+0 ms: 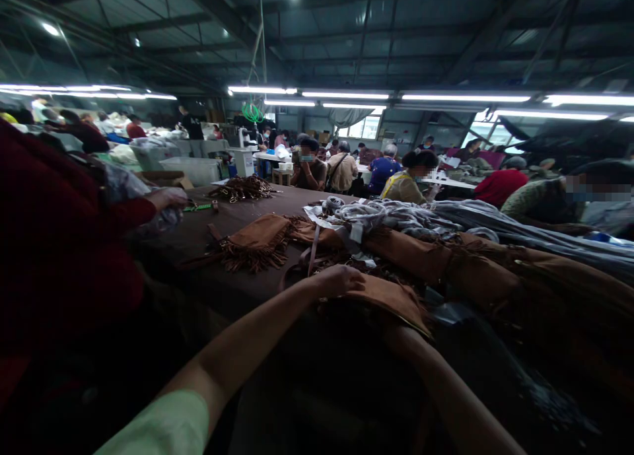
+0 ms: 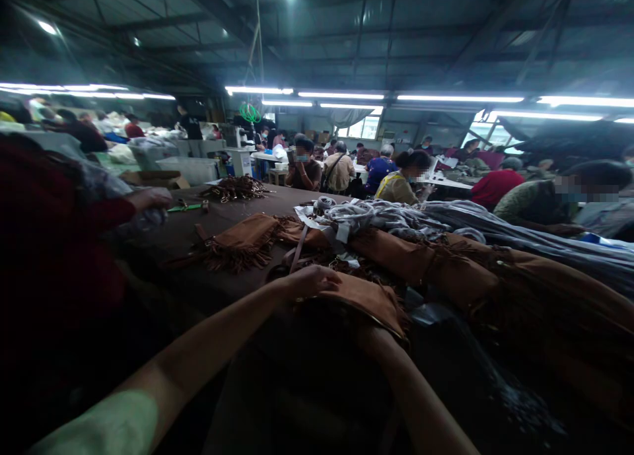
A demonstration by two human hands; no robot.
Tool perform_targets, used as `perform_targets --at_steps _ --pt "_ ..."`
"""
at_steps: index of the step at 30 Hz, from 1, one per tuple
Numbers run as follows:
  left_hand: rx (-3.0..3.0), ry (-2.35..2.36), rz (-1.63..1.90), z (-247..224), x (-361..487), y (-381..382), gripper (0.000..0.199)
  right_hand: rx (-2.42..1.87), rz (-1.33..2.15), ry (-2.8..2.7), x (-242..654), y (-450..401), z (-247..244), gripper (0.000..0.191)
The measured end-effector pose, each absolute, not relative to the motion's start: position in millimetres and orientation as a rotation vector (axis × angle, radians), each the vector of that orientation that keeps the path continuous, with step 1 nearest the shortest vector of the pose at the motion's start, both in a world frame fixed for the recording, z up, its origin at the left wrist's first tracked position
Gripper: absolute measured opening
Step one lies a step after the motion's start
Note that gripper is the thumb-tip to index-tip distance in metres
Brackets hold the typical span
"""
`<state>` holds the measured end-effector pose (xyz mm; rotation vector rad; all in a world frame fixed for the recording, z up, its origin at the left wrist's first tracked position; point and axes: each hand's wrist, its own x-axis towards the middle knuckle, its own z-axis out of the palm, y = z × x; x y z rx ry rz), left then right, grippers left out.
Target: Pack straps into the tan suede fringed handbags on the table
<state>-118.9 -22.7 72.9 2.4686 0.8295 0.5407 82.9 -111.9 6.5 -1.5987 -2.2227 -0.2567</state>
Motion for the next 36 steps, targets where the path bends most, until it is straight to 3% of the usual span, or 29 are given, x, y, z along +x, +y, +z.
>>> perform_targets --at_steps 6,9,12,17,23,30,33,36 --pt "2.273 1.23 0.614 47.4 -183.2 -19.8 0.034 -2.13 -0.233 -2.04 72.8 -126.0 3.8 0.033" --pt "2.209 1.182 0.567 30.8 -193.2 -29.1 0.034 -1.973 -0.375 -1.956 33.9 -140.9 6.8 0.03" --pt "2.123 1.107 0.591 22.0 -193.6 -32.7 0.032 -1.797 -0.181 -2.045 -13.8 -143.8 9.3 0.038" --pt "1.863 1.021 0.692 15.7 -192.5 -25.7 0.036 -1.902 0.195 -2.009 -54.2 -123.9 10.4 0.036" --pt "1.44 0.972 0.66 10.5 -194.9 -20.7 0.057 -1.914 0.17 -2.172 11.5 -136.0 31.4 0.044" --pt "1.466 1.033 0.805 22.9 -198.2 -17.3 0.047 -2.377 0.25 -2.04 182.7 -192.2 58.6 0.041" --pt "1.5 1.05 0.795 28.0 -191.3 -21.4 0.044 -2.33 -0.043 -2.018 187.9 -196.5 60.3 0.033" --pt "1.504 1.056 0.761 37.3 -183.7 -25.5 0.046 -2.028 -0.37 -2.042 134.5 -173.2 52.4 0.052"
